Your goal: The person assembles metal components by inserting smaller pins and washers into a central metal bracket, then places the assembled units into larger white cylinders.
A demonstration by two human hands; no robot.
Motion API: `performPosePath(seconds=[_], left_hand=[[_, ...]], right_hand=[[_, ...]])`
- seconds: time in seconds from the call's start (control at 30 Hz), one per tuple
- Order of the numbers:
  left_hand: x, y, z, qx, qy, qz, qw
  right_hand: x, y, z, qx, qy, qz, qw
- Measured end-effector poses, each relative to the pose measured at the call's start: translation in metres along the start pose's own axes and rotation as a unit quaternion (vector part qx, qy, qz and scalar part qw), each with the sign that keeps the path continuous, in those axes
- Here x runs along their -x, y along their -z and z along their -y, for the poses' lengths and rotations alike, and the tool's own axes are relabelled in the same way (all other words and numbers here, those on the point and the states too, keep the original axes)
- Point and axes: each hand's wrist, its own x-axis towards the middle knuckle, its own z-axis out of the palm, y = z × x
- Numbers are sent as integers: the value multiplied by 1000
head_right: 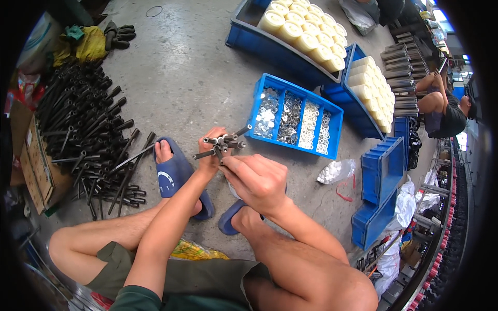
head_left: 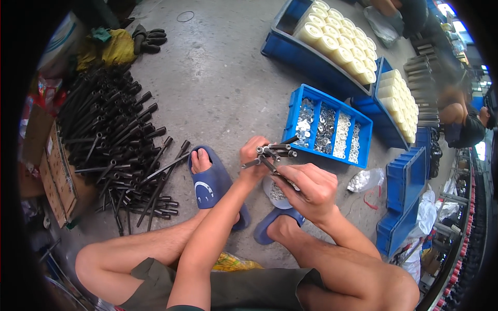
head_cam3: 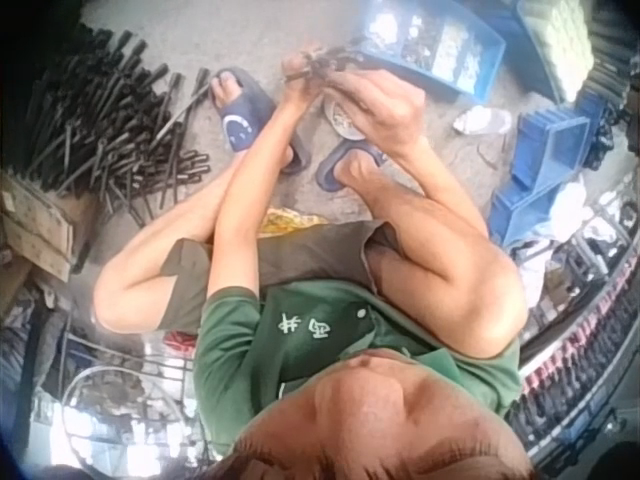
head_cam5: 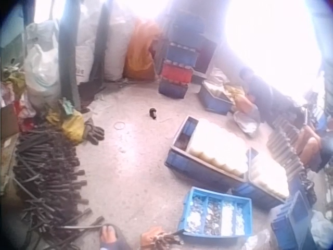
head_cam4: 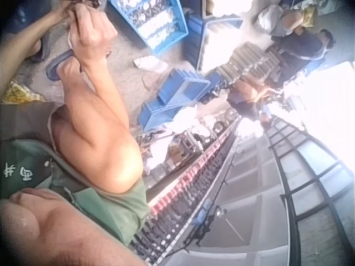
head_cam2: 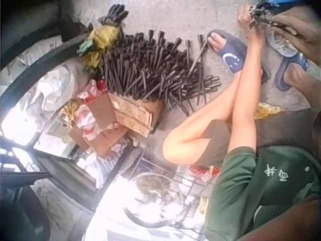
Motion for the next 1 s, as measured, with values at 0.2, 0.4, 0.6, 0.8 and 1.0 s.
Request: performPosePath(seconds=[0.2, 0.4, 0.6, 0.8, 1.0], left_hand=[[-2, -1, -3, 20, 7, -4, 1000], [-3, -4, -1, 19, -4, 5, 1000], [-4, -11, -9, 38, 31, 27, 998], [7, 1, 3, -9, 41, 50, 998], [8, 1, 3, -8, 54, 53, 997]], right_hand=[[-1, -2, 4, 1, -19, -3, 1000], [-8, 3, 4, -15, -25, 40, 999], [-1, 18, -8, 10, -75, 66, 995], [31, 33, -156, 142, -270, 71, 950], [43, 12, -203, 197, -287, 214, 913]])
